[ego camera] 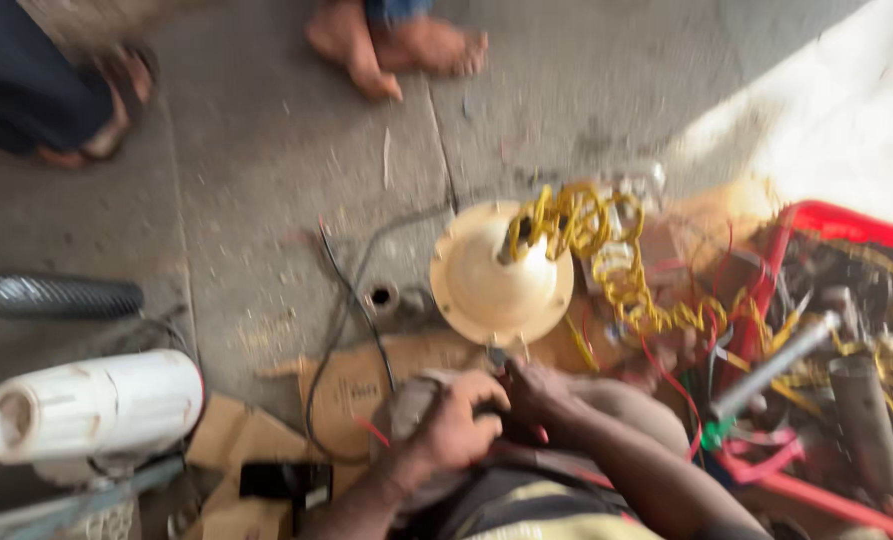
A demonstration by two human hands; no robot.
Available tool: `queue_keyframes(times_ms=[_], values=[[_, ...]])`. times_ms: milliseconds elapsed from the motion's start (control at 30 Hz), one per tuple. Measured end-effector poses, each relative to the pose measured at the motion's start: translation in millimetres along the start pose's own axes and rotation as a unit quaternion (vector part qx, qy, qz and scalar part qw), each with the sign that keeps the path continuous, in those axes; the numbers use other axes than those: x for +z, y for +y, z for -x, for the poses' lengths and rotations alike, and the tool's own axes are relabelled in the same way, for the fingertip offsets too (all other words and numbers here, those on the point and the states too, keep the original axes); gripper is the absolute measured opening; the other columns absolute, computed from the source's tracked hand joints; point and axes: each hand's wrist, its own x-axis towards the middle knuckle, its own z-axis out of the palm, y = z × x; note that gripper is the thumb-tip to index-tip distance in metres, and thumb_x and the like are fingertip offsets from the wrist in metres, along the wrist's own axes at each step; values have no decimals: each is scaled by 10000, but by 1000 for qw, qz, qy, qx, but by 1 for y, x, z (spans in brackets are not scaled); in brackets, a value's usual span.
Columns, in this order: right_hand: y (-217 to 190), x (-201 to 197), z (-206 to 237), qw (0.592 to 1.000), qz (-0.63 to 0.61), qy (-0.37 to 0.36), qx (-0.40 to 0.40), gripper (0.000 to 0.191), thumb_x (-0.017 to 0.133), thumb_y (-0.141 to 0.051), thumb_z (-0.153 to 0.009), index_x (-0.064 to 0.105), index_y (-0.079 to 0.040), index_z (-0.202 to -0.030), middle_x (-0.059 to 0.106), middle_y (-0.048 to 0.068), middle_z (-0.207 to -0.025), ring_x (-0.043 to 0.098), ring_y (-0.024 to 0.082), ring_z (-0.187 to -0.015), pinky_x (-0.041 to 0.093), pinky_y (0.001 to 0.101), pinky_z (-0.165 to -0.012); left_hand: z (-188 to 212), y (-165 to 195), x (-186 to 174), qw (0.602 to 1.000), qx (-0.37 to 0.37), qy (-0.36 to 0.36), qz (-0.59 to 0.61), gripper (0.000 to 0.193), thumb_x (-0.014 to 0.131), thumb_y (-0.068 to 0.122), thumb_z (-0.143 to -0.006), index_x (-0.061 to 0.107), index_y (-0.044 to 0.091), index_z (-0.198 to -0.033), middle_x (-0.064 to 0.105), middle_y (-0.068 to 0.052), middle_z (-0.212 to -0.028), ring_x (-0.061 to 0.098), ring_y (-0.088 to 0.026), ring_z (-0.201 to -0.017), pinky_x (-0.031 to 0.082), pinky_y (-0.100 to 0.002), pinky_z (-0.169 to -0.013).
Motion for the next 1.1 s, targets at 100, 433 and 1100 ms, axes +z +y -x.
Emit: queue_keyframes(times_ms=[100,433,1100], values=[[3,-43,7,987,-39,-153,-6,392,702,-473,-880,714,-136,-1080,737,154,-881,706,330,-782,561,474,-681,-6,0,2,994,68,-3,-86,368,714,33,-660,693,41,-1027,711,-162,-1022,697,-329,-1003,564,-398,-874],[-29,-215,129,931,-97,-62,-347,326,797,-254,-766,784,-132,-1067,802,81,-981,757,248,-811,589,377,-694,25,32,4,985,131,-96,-63,399,757,46,-800,675,68,-1190,773,-148,-986,766,-267,-900,599,-367,-784],[1,-234,40,651,-703,38,-284,346,697,100,-945,655,-35,-1261,673,139,-1355,704,240,-1122,608,415,-954,21,193,-109,845,301,186,400,370,647,360,-1152,447,64,-1245,624,-170,-1143,631,-295,-1033,441,-590,-1119]])
